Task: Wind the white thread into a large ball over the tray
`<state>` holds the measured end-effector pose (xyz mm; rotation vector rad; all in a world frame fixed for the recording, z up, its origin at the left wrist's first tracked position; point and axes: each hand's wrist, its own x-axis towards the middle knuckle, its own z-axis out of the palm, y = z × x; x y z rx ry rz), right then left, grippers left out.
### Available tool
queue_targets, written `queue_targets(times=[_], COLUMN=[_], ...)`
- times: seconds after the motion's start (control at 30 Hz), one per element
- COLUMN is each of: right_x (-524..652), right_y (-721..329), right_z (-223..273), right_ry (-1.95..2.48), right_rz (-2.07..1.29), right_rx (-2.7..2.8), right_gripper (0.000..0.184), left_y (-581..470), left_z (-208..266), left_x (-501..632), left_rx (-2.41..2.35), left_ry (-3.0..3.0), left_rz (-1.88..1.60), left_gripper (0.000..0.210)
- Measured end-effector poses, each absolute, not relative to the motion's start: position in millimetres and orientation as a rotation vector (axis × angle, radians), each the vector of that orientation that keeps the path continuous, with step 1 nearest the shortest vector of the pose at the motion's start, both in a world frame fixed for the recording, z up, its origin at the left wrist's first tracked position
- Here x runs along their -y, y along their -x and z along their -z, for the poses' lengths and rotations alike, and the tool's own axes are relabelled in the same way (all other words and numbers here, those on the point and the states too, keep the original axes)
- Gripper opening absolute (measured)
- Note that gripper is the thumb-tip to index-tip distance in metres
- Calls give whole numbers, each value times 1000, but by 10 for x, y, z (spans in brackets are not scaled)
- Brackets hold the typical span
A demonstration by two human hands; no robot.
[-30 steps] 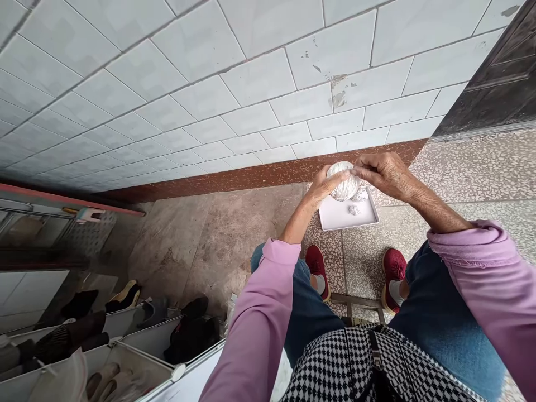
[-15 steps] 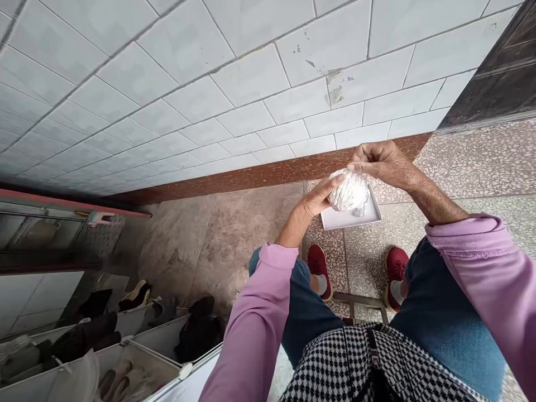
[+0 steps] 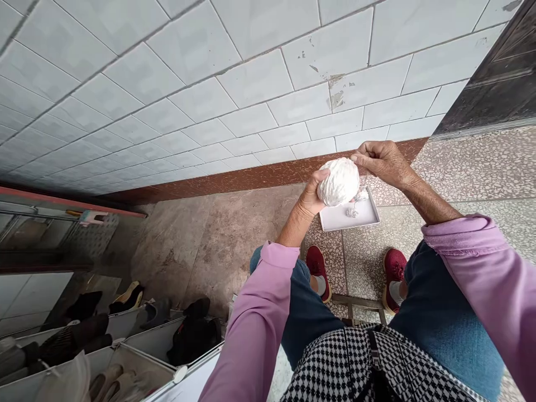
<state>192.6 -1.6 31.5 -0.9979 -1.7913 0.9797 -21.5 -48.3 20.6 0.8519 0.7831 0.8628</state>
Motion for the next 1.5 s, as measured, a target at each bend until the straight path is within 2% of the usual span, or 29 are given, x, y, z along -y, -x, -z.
queue_targets(times=[0.13, 0.33, 0.57, 1.07, 1.2, 1.37, 1.5], right_x=[62, 98, 232, 588, 539, 361, 233], right_y=[-1862, -1848, -1712, -1434, -1560, -1822, -1990], right_z=[-301, -329, -224, -214, -330, -379, -377], right_ry=[1133, 1210, 1183, 1080, 1035, 1098, 1164], right_rz=[-781, -608, -592, -825, -819, -591, -497], right_rx=[1920, 2047, 2211, 2442, 2397, 2380, 2334], right_gripper=[43, 32, 32, 29, 28, 29, 32], left_y=[204, 264, 324, 380, 330, 220, 183], left_z=[-276, -274, -237, 30, 112, 90, 57], left_x=[446, 411, 316, 60, 60, 166, 256], left_rx=[-829, -799, -849, -1268, -1398, -1451, -1251], left_ry=[-841, -830, -731, -672, -845, -1089, -1066], left_rz=[-960, -1119, -1259, -1506, -1474, -1240, -1005], left_gripper=[98, 84, 68, 61, 69, 67, 63])
